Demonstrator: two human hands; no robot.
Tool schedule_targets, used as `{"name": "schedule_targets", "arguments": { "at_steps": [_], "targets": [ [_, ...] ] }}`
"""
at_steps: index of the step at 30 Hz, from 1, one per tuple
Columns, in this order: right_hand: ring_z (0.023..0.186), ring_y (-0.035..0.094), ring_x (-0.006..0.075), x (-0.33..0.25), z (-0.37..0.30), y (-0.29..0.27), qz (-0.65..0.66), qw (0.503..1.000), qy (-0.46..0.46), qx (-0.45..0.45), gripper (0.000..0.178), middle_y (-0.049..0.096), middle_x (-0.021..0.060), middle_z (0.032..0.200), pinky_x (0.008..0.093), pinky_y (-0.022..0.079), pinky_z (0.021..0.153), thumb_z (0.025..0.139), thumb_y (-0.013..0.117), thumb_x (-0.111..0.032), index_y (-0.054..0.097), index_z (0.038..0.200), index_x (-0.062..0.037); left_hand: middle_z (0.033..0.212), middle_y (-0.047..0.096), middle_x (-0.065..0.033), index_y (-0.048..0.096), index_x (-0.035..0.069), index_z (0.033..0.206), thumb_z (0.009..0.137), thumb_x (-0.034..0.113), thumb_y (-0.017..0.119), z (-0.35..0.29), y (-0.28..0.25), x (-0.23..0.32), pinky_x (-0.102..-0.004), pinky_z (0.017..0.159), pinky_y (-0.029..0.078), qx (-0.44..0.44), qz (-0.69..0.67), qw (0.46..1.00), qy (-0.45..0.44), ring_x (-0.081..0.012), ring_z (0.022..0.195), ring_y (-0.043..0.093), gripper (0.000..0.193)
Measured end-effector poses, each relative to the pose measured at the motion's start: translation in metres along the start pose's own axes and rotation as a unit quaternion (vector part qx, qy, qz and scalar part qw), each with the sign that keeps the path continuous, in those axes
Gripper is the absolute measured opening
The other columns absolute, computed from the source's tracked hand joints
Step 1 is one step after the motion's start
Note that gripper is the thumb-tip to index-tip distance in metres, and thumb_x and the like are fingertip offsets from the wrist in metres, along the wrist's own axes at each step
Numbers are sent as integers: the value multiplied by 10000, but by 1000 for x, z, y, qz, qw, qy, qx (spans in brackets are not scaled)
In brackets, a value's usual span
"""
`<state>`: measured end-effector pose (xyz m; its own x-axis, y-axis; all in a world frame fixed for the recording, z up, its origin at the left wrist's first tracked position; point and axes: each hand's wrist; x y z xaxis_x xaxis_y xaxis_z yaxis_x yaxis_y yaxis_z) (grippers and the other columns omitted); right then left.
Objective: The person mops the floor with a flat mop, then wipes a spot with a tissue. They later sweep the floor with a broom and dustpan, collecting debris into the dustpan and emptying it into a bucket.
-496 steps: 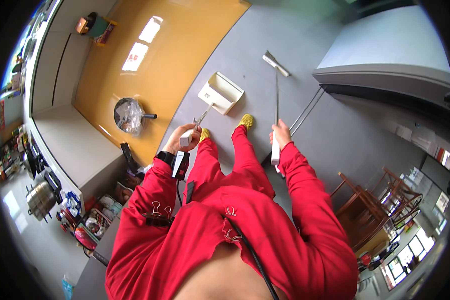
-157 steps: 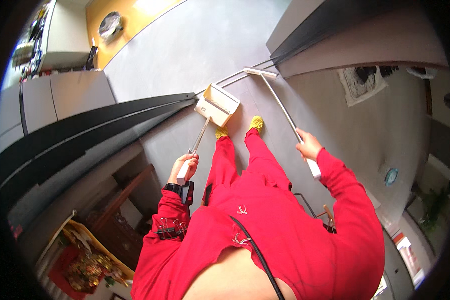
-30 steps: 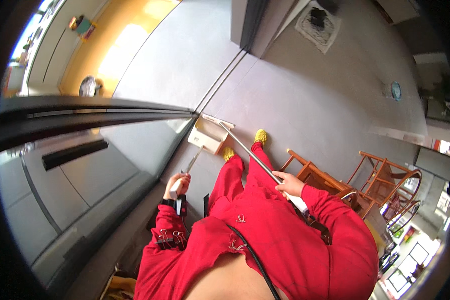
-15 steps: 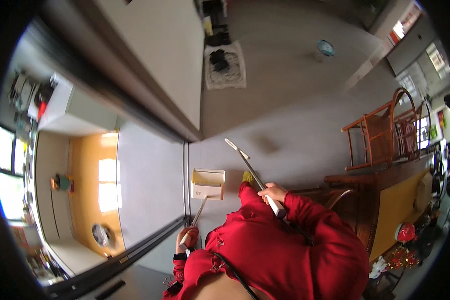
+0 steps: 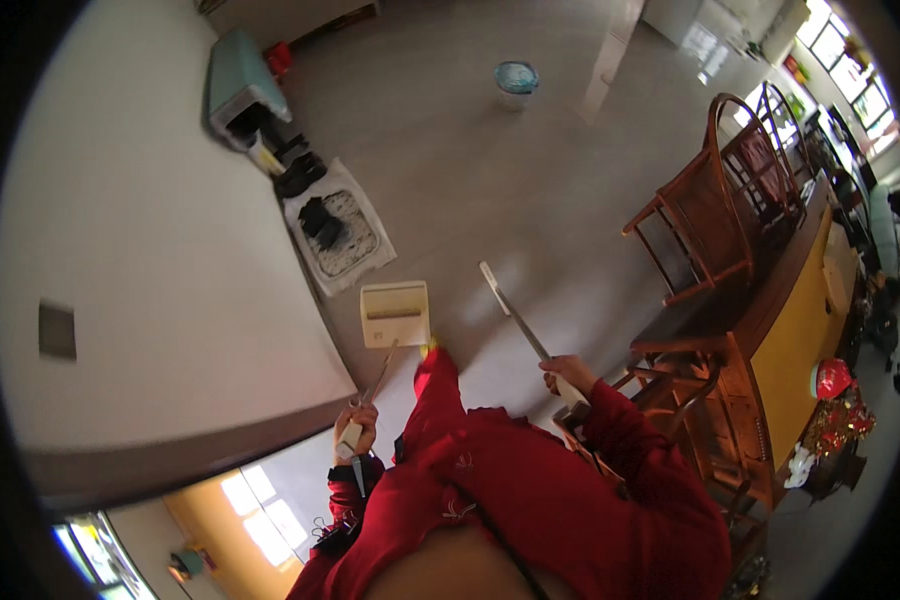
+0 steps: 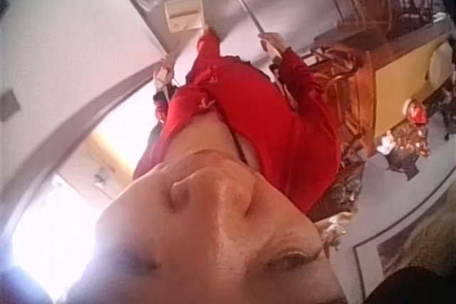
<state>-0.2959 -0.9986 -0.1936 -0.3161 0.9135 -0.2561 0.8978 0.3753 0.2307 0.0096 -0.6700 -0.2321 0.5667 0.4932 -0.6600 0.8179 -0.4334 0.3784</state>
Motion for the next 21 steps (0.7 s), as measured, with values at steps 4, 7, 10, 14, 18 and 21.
{"name": "schedule_targets", "arguments": {
  "at_steps": [4,7,10,14,18,21],
  "targets": [
    [468,482,142,-66,46,27,10,995,-60,83,191,508,84,609,268,396,399,804,603,-135,481,770,7,718,401,-63,377,-18,860,752,-54,449,86,135,32,-218,505,460,3,95,995,-25,-140,584,441,135],
    [447,454,111,-120,74,50,144,985,-59,71,169,487,52,594,229,385,390,811,584,-146,465,779,-29,730,394,-69,370,-14,873,760,-65,431,151,237,45,-239,505,476,37,77,996,-29,-139,579,435,138],
    [420,450,114,-161,89,66,234,964,-63,108,151,480,36,563,224,381,382,806,573,-124,449,775,-44,730,401,-70,376,-16,858,764,-59,450,207,327,40,-242,504,476,75,122,989,-40,-134,558,434,127],
    [421,448,104,-197,94,61,338,933,-86,95,155,474,26,570,211,397,381,805,575,-120,442,759,-53,744,408,-74,381,-13,868,774,-41,453,267,398,12,-244,502,473,85,137,984,-82,-132,563,443,121],
    [429,455,106,-258,130,51,340,925,-115,123,135,481,23,587,214,411,380,799,574,-103,455,763,-50,722,401,-59,382,-3,878,770,-35,431,343,475,5,-251,497,461,77,136,985,-78,-136,557,442,124],
    [422,445,116,-331,175,49,342,920,-106,160,100,464,29,556,222,394,373,798,558,-87,483,773,-27,734,398,-65,374,6,887,751,-44,427,397,534,7,-256,495,456,63,117,986,-102,-140,569,444,154]
  ]
}}
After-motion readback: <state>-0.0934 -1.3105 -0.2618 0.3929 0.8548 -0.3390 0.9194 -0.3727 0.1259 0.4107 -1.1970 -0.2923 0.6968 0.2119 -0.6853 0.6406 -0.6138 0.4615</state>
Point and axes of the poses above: each hand's wrist, its own z-axis towards the middle knuckle, its own y-axis out of the palm, x = y × z
